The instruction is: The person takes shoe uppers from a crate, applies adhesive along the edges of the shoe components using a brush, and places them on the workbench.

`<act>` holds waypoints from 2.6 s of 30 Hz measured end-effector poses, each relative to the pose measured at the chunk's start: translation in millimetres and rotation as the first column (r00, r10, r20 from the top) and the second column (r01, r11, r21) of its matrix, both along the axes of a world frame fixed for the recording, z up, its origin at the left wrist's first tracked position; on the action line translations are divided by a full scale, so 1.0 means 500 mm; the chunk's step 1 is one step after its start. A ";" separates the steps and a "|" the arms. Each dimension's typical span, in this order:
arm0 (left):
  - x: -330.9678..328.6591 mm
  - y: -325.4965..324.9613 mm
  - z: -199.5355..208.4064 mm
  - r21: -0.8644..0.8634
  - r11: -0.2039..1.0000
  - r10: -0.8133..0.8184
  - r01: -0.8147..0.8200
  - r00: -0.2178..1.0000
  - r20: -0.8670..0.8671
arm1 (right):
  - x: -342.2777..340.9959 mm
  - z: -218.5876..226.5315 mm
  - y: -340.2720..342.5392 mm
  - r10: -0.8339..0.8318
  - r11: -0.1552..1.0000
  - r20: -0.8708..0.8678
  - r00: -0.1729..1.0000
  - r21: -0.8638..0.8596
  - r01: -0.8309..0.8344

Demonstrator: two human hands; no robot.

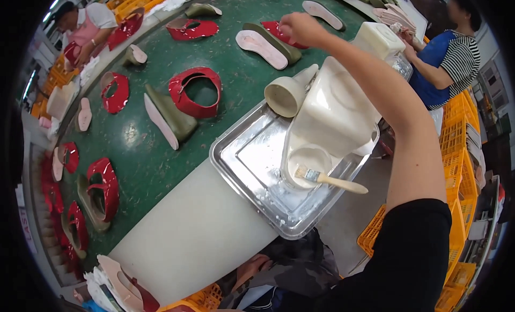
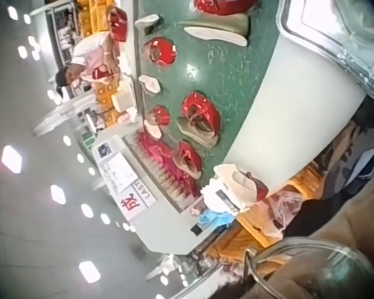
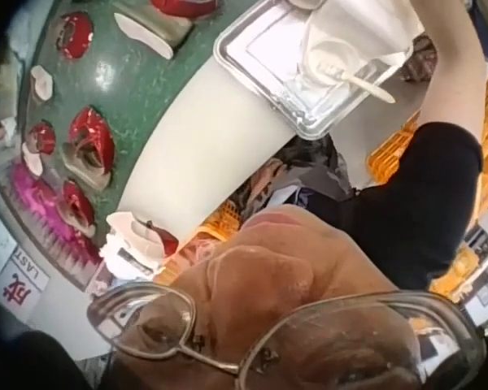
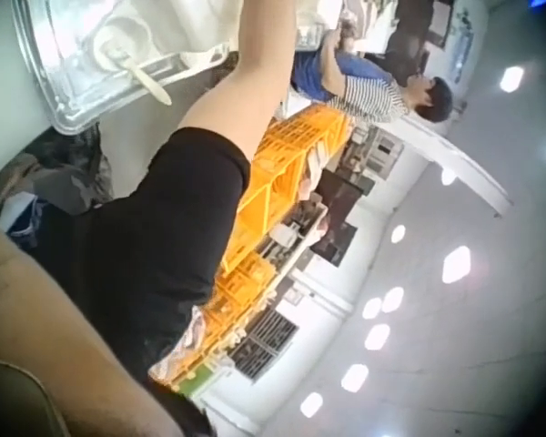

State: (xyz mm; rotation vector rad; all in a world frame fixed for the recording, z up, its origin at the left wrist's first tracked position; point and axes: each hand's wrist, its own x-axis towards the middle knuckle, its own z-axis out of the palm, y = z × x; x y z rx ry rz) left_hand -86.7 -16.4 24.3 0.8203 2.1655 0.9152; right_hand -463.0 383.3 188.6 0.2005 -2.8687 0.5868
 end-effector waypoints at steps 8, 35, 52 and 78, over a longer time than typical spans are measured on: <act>0.119 -0.013 -0.112 0.095 0.993 0.100 -0.076 0.951 -0.293 | 0.404 0.006 -0.391 0.778 0.597 0.234 0.583 0.012 -0.802; 0.194 -0.101 0.001 0.524 0.755 0.154 -0.395 0.883 0.443 | 0.803 -0.205 -1.123 0.903 0.133 0.403 0.150 -0.592 0.795; 0.161 -0.010 -0.040 0.113 0.968 0.228 -0.223 0.973 -0.034 | 0.741 -0.237 -1.186 0.943 0.047 0.310 0.120 -0.481 0.876; 0.177 -0.026 -0.025 0.190 0.958 0.263 -0.217 0.925 -0.273 | 0.714 -0.200 -1.178 0.866 0.327 -0.052 0.497 -0.694 -0.642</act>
